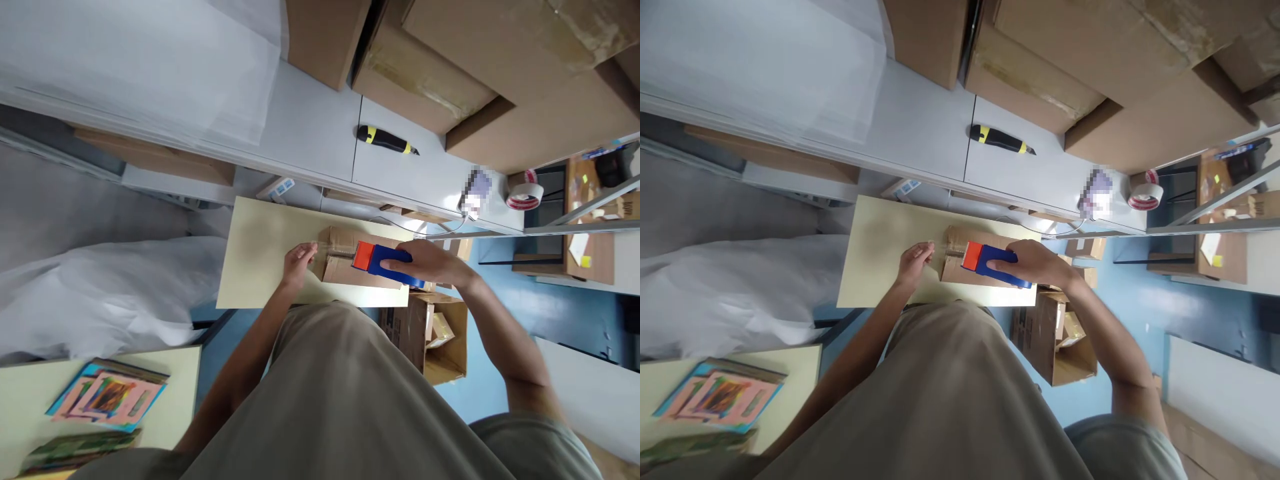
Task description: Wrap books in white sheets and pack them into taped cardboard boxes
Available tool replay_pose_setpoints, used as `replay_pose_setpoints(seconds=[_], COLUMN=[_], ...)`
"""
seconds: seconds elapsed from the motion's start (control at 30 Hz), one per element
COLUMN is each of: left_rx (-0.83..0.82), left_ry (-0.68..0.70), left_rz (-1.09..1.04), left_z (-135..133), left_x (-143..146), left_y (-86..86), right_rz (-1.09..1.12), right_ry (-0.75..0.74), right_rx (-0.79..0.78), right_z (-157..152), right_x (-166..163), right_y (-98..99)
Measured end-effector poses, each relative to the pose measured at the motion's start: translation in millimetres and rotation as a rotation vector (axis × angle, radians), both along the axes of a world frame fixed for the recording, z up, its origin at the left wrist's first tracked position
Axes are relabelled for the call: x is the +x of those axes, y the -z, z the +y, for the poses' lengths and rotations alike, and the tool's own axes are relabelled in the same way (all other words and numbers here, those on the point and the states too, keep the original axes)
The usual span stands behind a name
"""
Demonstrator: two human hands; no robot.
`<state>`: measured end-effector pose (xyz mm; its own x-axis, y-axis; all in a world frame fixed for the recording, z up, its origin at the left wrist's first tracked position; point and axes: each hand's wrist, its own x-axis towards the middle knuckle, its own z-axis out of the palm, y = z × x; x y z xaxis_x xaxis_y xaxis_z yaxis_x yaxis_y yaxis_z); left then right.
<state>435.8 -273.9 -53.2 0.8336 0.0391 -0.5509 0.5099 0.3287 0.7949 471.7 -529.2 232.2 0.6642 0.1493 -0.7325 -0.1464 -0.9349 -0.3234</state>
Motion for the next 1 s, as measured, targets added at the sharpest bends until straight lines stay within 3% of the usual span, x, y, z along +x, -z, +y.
replay_pose_setpoints(seconds=[0.33, 0.57, 0.83, 1.0], left_rx=[-0.081, 0.010, 0.092, 0.161], left_ry=[-0.010, -0.016, 0.045, 0.053], left_rz=[0.096, 0.058, -0.006, 0.105], left_z=[-14.5, -33.4, -36.6, -41.8], left_x=[-11.4, -17.3, -14.2, -17.8], left_y=[34.6, 42.7, 55.0, 60.4], right_rz=[-0.018, -0.043, -0.036, -0.015], right_ry=[-0.062, -0.058, -0.067, -0.061], right_rx=[-0.021, -0.034, -0.062, -0.071], right_z=[48.7, 61.1, 66.9, 69.3], right_x=[10.2, 9.7, 10.4, 9.7], right_y=[9.1, 20.5, 23.7, 20.7])
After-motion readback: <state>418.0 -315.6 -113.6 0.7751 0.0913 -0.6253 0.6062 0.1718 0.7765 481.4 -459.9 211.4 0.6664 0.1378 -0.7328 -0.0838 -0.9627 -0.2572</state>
